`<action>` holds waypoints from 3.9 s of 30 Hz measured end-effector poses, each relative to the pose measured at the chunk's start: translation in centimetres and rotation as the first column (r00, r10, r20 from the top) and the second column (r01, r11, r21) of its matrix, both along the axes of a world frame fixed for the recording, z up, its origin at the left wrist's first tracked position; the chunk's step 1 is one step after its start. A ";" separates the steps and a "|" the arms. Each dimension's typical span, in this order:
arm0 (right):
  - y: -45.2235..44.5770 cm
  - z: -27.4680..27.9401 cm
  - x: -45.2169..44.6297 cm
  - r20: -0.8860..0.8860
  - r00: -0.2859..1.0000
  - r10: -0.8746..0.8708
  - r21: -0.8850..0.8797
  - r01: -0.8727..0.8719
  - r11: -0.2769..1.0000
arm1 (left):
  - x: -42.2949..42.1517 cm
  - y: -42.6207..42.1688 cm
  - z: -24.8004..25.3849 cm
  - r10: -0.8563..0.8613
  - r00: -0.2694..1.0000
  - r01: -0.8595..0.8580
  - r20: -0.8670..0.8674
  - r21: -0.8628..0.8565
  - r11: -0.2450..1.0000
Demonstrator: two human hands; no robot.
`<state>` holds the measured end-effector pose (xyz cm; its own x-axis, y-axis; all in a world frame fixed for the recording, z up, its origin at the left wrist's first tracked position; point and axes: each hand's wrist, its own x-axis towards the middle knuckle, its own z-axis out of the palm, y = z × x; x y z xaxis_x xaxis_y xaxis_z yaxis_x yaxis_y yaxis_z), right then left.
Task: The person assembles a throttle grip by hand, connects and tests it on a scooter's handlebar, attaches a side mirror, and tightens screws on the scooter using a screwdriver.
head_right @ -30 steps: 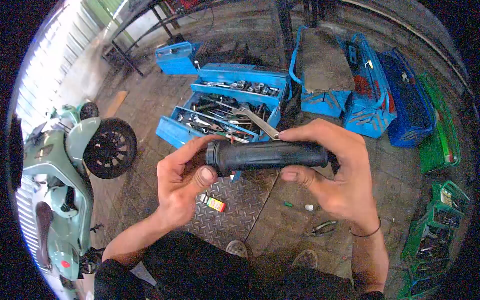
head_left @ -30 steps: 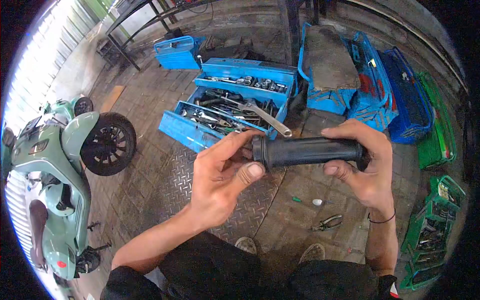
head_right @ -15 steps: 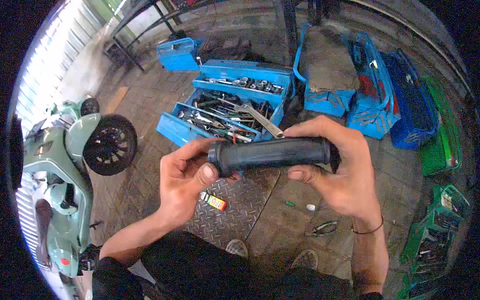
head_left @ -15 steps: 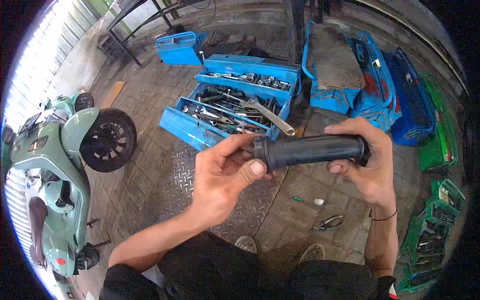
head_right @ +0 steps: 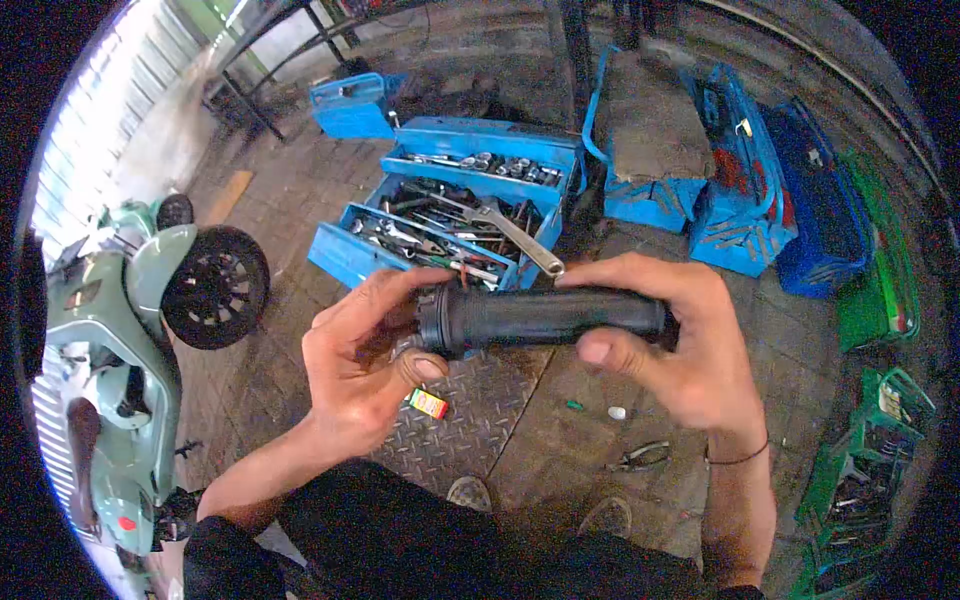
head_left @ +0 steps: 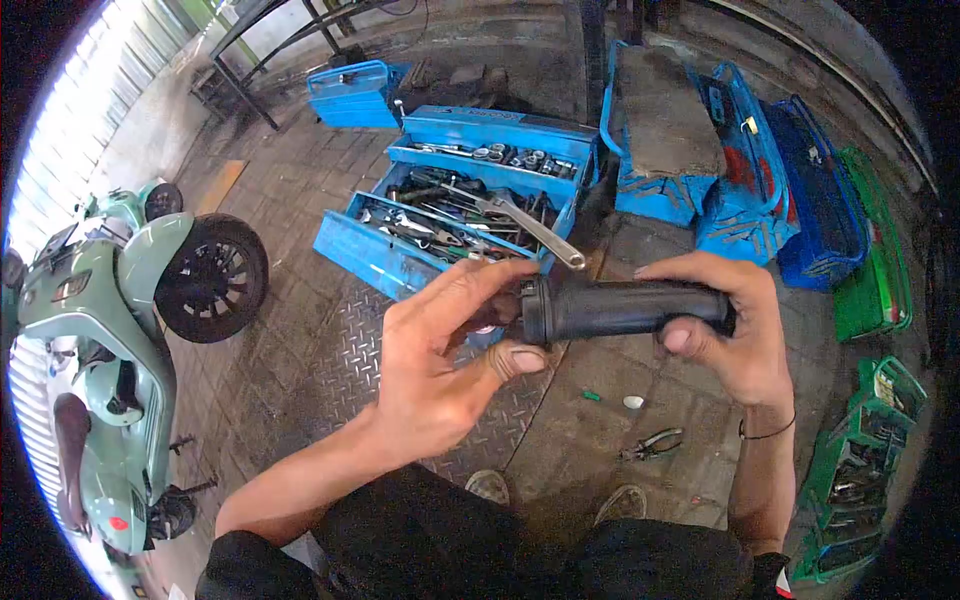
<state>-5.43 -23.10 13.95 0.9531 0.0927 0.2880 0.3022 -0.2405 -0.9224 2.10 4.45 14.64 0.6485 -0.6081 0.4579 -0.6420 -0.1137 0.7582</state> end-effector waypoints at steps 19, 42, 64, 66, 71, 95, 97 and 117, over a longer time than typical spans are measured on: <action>1.0 -6.3 4.9 -0.302 0.951 0.064 0.096 -0.036 0.995 | 5.3 -6.2 -5.4 -0.139 0.822 -0.062 -0.552 -0.330 0.942; -4.0 8.6 -15.5 -0.848 0.503 -0.165 -0.350 -0.298 0.888 | -14.0 6.0 22.1 0.335 -0.004 -0.795 -0.942 0.206 0.571; 13.4 25.9 -16.9 -0.765 0.369 0.528 -0.366 -0.924 0.114 | -80.6 -3.2 32.9 -0.201 -0.589 -0.408 -0.783 0.502 -0.763; 18.8 25.8 -19.9 -0.776 0.314 0.546 -0.330 -0.941 0.072 | -85.1 -5.7 32.7 -0.243 -0.600 -0.188 -0.762 0.430 -0.883; 34.7 26.7 -36.4 -0.598 0.164 0.784 -0.474 -0.861 -0.181 | -98.2 -8.7 37.7 -0.503 -0.395 0.454 -0.769 0.312 -0.834; 54.2 32.2 -68.5 -0.845 0.231 0.483 -0.454 -0.788 -0.416 | -127.1 26.7 39.4 -0.254 -0.944 0.160 -0.210 0.383 -0.910; 55.2 37.9 -72.1 -0.806 0.091 0.585 -0.285 -0.926 -0.249 | -129.2 32.1 39.6 -0.060 -0.958 -0.075 -0.279 0.449 -0.891; 62.7 44.1 -90.5 -0.763 0.135 0.632 0.645 0.107 0.756 | -109.7 58.1 51.2 0.173 -0.232 -0.971 -0.957 0.239 0.017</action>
<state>-95.97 39.64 58.09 0.4221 0.6239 -0.6577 -0.8937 0.1646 -0.4174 -107.57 62.56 65.88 0.4665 0.5527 -0.6906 0.3033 0.6334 0.7119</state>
